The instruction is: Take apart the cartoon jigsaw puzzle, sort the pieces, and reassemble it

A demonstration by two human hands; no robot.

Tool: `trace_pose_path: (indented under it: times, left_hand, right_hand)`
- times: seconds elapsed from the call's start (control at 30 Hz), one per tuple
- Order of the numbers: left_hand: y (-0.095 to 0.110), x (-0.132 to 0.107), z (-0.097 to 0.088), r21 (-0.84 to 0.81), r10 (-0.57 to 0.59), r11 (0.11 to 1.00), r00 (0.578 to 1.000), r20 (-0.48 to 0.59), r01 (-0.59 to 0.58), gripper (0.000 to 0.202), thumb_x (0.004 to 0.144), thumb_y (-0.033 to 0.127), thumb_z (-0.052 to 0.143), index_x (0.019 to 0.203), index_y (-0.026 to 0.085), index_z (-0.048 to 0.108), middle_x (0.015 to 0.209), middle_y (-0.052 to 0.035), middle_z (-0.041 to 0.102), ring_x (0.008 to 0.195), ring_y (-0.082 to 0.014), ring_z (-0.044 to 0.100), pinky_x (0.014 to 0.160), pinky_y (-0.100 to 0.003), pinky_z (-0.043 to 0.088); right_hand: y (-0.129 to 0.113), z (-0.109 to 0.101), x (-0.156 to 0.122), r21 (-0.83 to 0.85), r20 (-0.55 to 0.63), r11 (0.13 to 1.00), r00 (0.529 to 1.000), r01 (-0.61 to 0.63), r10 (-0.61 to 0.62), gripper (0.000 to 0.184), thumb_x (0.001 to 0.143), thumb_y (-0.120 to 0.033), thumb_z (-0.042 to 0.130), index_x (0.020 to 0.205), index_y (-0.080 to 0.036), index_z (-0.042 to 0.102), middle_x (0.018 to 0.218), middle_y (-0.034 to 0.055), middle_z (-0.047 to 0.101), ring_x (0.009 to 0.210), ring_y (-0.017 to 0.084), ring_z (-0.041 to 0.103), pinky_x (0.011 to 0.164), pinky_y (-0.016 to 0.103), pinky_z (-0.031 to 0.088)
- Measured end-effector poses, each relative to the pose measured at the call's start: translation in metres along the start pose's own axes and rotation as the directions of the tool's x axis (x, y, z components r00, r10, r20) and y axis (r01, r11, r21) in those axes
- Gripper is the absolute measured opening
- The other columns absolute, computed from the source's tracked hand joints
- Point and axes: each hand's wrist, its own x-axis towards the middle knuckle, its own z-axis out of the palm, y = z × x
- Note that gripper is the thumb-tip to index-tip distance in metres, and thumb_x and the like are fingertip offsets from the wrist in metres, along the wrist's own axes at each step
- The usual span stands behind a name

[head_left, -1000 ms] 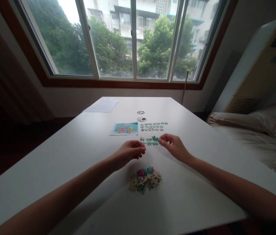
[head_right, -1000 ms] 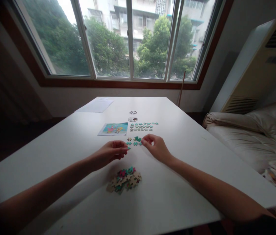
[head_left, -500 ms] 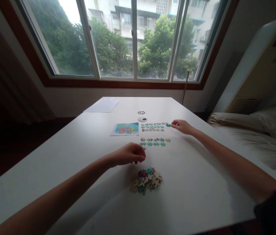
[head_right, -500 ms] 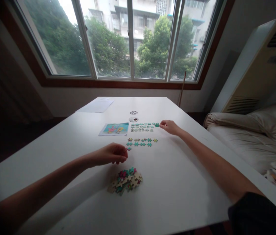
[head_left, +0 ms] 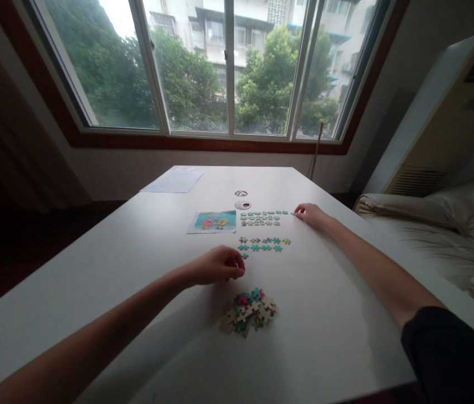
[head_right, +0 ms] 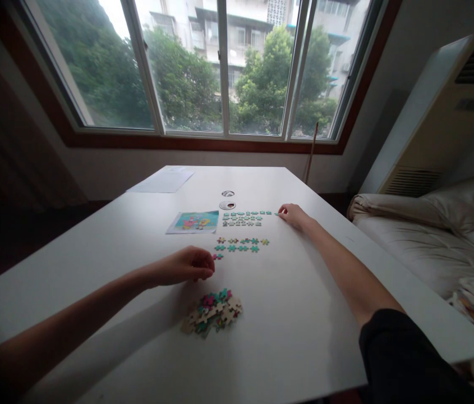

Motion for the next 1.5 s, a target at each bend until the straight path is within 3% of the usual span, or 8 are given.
trace_pose_path:
  times: [0.3, 0.47, 0.7, 0.83, 0.97, 1.17, 1.33, 1.5]
  left_hand:
    - [0.006, -0.003, 0.000, 0.091, 0.011, 0.996, 1.000, 0.008, -0.012, 0.019, 0.069, 0.028, 0.055, 0.077, 0.011, 0.059, 0.060, 0.0009, 0.054, 0.052, -0.0100, 0.048, 0.049, -0.021, 0.038]
    - [0.016, -0.010, 0.007, 0.238, 0.098, 0.967, 0.995, -0.009, -0.093, 0.016, 0.070, 0.025, 0.058, 0.079, 0.013, 0.062, 0.063, 0.0004, 0.056, 0.058, -0.0112, 0.049, 0.053, -0.020, 0.036]
    - [0.019, -0.010, 0.029, 0.518, 0.323, 0.803, 0.946, 0.037, -0.294, 0.020, 0.078, 0.028, 0.055, 0.090, 0.015, 0.064, 0.069, -0.0017, 0.059, 0.060, -0.0108, 0.052, 0.058, -0.020, 0.039]
    - [0.019, -0.009, 0.041, 0.607, 0.332, 0.755, 0.943, -0.025, -0.250, 0.016, 0.076, 0.028, 0.058, 0.087, 0.018, 0.065, 0.074, -0.0025, 0.058, 0.066, -0.0130, 0.052, 0.062, -0.021, 0.040]
    - [0.021, -0.011, 0.045, 0.635, 0.289, 0.746, 0.957, -0.040, -0.199, 0.014, 0.076, 0.022, 0.057, 0.087, 0.019, 0.063, 0.078, -0.0027, 0.056, 0.068, -0.0139, 0.051, 0.063, -0.022, 0.040]
    - [0.014, -0.008, 0.043, 0.552, 0.303, 0.803, 0.951, -0.057, -0.223, 0.010, 0.071, 0.021, 0.061, 0.080, 0.017, 0.061, 0.075, -0.0006, 0.056, 0.068, -0.0130, 0.050, 0.061, -0.021, 0.039]
    - [0.011, 0.001, 0.037, 0.269, 0.234, 0.945, 0.961, -0.151, -0.188, 0.017, 0.074, 0.031, 0.059, 0.074, 0.014, 0.060, 0.063, 0.0012, 0.055, 0.058, -0.0103, 0.047, 0.052, -0.019, 0.035]
    - [0.008, 0.007, 0.031, 0.041, 0.217, 0.976, 0.940, -0.263, -0.214, 0.022, 0.071, 0.033, 0.062, 0.073, 0.011, 0.062, 0.062, -0.0004, 0.056, 0.058, -0.0100, 0.046, 0.054, -0.021, 0.035]
  right_hand:
    - [-0.007, 0.006, 0.002, 0.040, -0.091, 0.999, 0.996, 0.020, -0.017, 0.020, 0.076, -0.023, 0.053, 0.090, -0.017, 0.066, 0.083, 0.0050, 0.066, 0.067, 0.012, 0.056, 0.063, 0.021, 0.039]
    - [-0.030, 0.000, -0.012, 0.077, -0.146, 0.989, 0.983, 0.123, -0.111, 0.023, 0.078, -0.023, 0.050, 0.095, -0.015, 0.063, 0.083, 0.0056, 0.064, 0.065, 0.012, 0.054, 0.063, 0.023, 0.039]
    - [-0.091, 0.000, -0.082, 0.198, -0.103, 0.890, 0.911, 0.411, -0.398, 0.015, 0.078, -0.023, 0.051, 0.085, -0.017, 0.063, 0.075, 0.0022, 0.061, 0.061, 0.010, 0.051, 0.060, 0.021, 0.040]
    - [-0.117, 0.000, -0.126, 0.306, -0.108, 0.807, 0.861, 0.505, -0.498, 0.014, 0.079, -0.022, 0.050, 0.083, -0.017, 0.063, 0.074, 0.0029, 0.060, 0.061, 0.010, 0.051, 0.058, 0.021, 0.040]
    - [-0.130, -0.001, -0.147, 0.353, -0.111, 0.773, 0.844, 0.526, -0.524, 0.014, 0.080, -0.023, 0.049, 0.083, -0.017, 0.062, 0.073, 0.0028, 0.060, 0.062, 0.010, 0.051, 0.059, 0.021, 0.041]
    - [-0.134, -0.001, -0.153, 0.423, -0.142, 0.747, 0.852, 0.512, -0.504, 0.014, 0.080, -0.023, 0.050, 0.083, -0.017, 0.062, 0.071, 0.0018, 0.059, 0.061, 0.009, 0.050, 0.059, 0.021, 0.041]
    - [-0.143, -0.006, -0.164, 0.503, -0.118, 0.731, 0.874, 0.461, -0.471, 0.015, 0.080, -0.027, 0.050, 0.082, -0.017, 0.063, 0.068, 0.0007, 0.059, 0.061, 0.009, 0.050, 0.056, 0.020, 0.039]
    - [-0.155, -0.006, -0.174, 0.564, -0.081, 0.731, 0.907, 0.384, -0.413, 0.020, 0.080, -0.033, 0.051, 0.081, -0.018, 0.064, 0.067, 0.0005, 0.059, 0.059, 0.009, 0.049, 0.054, 0.021, 0.037]
